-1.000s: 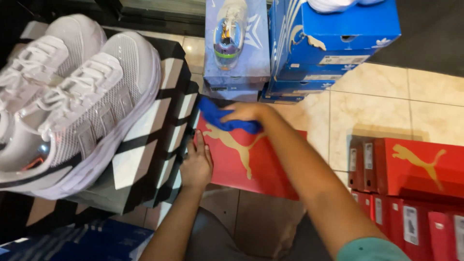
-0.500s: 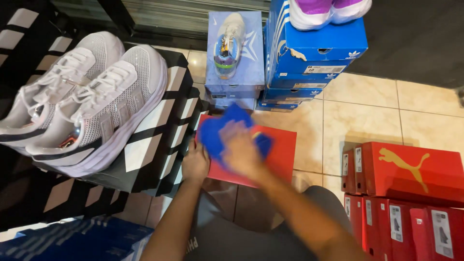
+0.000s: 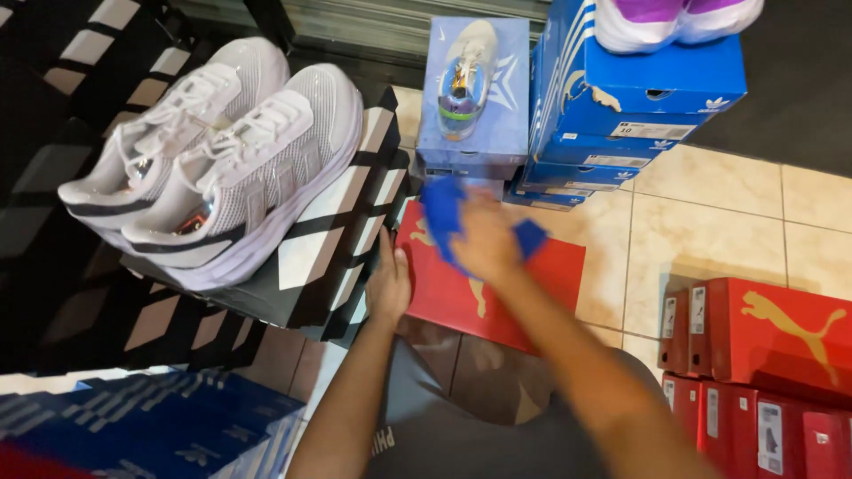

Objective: Cleaning shoe boxes with a cloth and organizing them into stacks

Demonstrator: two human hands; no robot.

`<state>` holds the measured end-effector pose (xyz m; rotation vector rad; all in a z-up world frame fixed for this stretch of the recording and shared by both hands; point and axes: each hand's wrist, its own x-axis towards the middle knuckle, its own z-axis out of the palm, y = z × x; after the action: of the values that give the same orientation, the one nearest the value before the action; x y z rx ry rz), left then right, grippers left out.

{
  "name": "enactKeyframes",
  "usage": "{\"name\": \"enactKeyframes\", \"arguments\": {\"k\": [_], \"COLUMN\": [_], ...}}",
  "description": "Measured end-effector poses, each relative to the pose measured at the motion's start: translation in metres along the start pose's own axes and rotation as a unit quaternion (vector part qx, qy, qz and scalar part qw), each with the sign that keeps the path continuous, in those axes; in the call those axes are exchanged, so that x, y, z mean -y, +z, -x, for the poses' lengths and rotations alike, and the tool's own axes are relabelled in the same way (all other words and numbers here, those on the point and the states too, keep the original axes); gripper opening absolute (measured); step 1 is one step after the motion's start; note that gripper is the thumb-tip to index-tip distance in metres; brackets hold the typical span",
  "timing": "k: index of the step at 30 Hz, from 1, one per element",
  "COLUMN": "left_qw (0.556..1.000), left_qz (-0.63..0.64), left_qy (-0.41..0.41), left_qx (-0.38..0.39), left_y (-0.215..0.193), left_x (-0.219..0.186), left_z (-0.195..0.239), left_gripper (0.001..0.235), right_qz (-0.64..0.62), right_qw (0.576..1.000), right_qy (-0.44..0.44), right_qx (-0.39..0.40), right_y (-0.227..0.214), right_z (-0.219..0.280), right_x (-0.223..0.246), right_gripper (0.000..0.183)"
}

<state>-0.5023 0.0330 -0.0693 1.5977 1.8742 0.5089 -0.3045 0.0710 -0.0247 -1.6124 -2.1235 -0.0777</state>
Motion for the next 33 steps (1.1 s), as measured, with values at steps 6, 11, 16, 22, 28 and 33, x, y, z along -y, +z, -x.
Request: {"name": "enactKeyframes", "arguments": {"k": [6,11,16,22,28,33], "left_qw": [0.993,0.998,0.997,0.997,0.989,0.982], "left_qz": [0.110,0.033,-0.059,-0.070,-0.144,-0.185], "left_qy": [0.025,0.051,0.037,0.005,-0.035,-0.023], "left_qx": [-0.027,-0.017,0.018,-0.014,0.012,0.033], "left_y": [0.009,0.004,0.014,0.026,0.016,0.006], "left_x": [0.019,0.009,0.015,0.014,-0.002,-0.024], "left_z": [-0.001,-0.001,-0.011,-0.017,-0.012,-0.003], "left_gripper": [0.067,0.058,0.060,0.054,0.057,0.064], "right_qz": [-0.021,-0.064,0.083,0.078,0.014,-0.050], "right_qw": [0.988,0.971,0.987,0.992,0.988,0.973], "right_qy": [-0.081,-0.149,-0.015,0.040,-0.013,0.199], "right_qx": [0.127,0.176,0.134,0.091,0.155,0.106], "right_y": [0.032,-0.061,-0.025,-0.016,-0.048,-0.046], "right_z": [0.049,0.103,0.097,0.052,0.159,0.204], "right_x": [0.056,-0.004,-0.106,-0.019,0.003,-0.059], "right_gripper": [0.074,0.076,0.080,0.067,0.069,0.073]}}
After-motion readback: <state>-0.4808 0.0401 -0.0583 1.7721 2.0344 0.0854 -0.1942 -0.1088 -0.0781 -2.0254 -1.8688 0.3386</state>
